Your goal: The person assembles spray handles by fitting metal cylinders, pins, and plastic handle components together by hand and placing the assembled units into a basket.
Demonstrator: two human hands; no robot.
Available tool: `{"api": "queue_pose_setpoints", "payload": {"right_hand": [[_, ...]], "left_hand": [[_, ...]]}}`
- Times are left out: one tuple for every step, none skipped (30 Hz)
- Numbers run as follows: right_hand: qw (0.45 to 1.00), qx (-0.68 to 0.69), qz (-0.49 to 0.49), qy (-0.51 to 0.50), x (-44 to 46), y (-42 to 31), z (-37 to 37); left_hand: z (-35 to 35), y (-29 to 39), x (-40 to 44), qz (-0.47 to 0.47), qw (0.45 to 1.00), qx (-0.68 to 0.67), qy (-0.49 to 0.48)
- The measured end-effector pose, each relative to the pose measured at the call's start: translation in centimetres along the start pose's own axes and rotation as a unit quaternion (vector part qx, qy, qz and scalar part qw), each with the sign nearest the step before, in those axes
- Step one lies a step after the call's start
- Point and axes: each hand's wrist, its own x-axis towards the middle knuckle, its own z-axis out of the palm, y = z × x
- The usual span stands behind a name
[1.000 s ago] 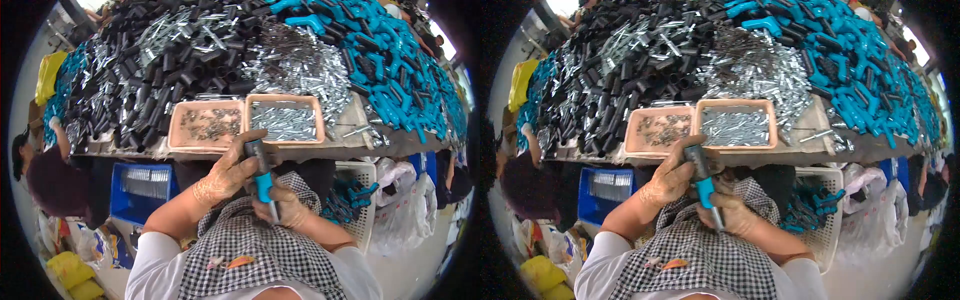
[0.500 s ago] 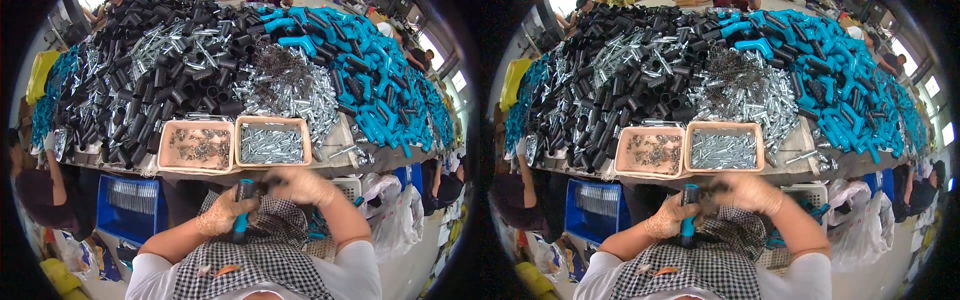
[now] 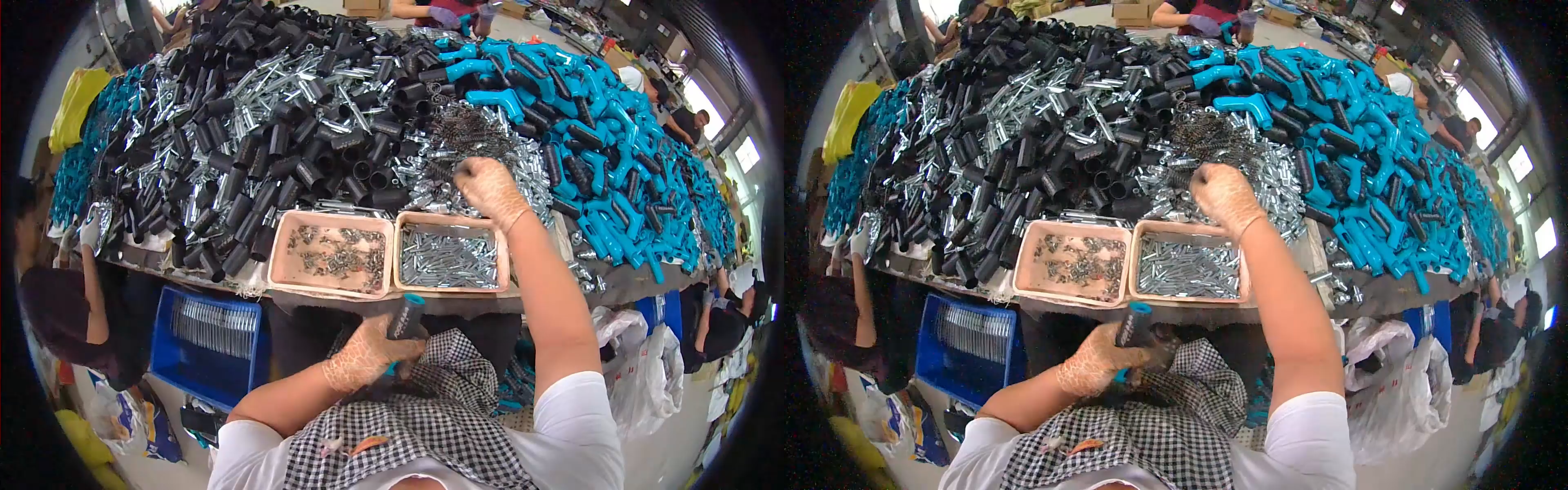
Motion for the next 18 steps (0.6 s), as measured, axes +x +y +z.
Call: {"api": "queue_pose_setpoints", "payload": {"right_hand": [[1.000,0.000,-0.029,0.000,0.2,1.4,-0.5],[0.990,0.128,0.046,-0.038,-0.5,1.1,-1.5],[0.957,0.253,0.118,-0.074,-1.3,0.4,-2.9],[0.944,0.292,0.134,-0.081,-2.4,-0.2,-4.3],[0.939,0.315,0.108,-0.082,-3.7,-0.4,-5.1],[0.934,0.337,0.082,-0.083,-5.3,-0.6,-5.7],[0.929,0.357,0.054,-0.085,-7.1,-0.8,-6.2],[0.942,0.321,0.031,-0.096,-9.0,-1.7,-6.6],[0.952,0.286,0.010,-0.109,-10.9,-2.7,-6.3],[0.963,0.225,-0.114,-0.091,-12.3,-3.1,-5.7],[0.956,0.161,-0.235,-0.072,-13.5,-3.4,-5.0],[0.961,0.090,-0.247,-0.082,-14.4,-4.0,-4.7],[0.962,0.018,-0.257,-0.090,-15.2,-4.3,-4.6],[0.960,0.049,-0.267,-0.067,-15.9,-3.7,-4.3],[0.961,0.050,-0.260,-0.076,-16.3,-3.3,-4.6],[0.963,0.050,-0.252,-0.086,-16.7,-3.0,-5.1],[0.963,0.050,-0.245,-0.098,-17.1,-2.7,-5.5],[0.962,0.014,-0.264,-0.070,-17.5,-2.4,-5.1]], "left_hand": [[-0.2,0.6,0.0,0.022,1.000,0.015,0.012],[-0.5,1.2,0.1,0.044,0.998,0.029,0.022],[-1.4,1.1,0.8,0.055,0.996,0.070,0.028],[-2.3,0.5,1.4,0.084,0.985,0.140,0.059],[-3.0,0.4,1.9,0.116,0.967,0.209,0.089],[-2.9,0.9,1.8,0.135,0.942,0.283,0.119],[-2.6,1.7,1.3,0.156,0.911,0.352,0.149],[-2.3,2.4,1.1,0.175,0.873,0.418,0.180],[-2.0,2.9,1.0,0.185,0.858,0.448,0.171],[-1.8,3.2,0.9,0.192,0.842,0.479,0.160],[-1.6,3.4,1.0,0.198,0.824,0.510,0.148],[-1.4,2.9,1.2,0.209,0.841,0.481,0.133],[-1.1,2.9,1.3,0.230,0.811,0.522,0.130],[-0.8,3.2,1.3,0.251,0.779,0.560,0.125],[-0.6,3.3,1.4,0.273,0.745,0.596,0.120],[-0.5,3.2,1.5,0.260,0.750,0.596,0.118],[-0.2,3.3,1.6,0.252,0.745,0.607,0.114],[0.2,3.5,1.7,0.244,0.739,0.617,0.113]]}}
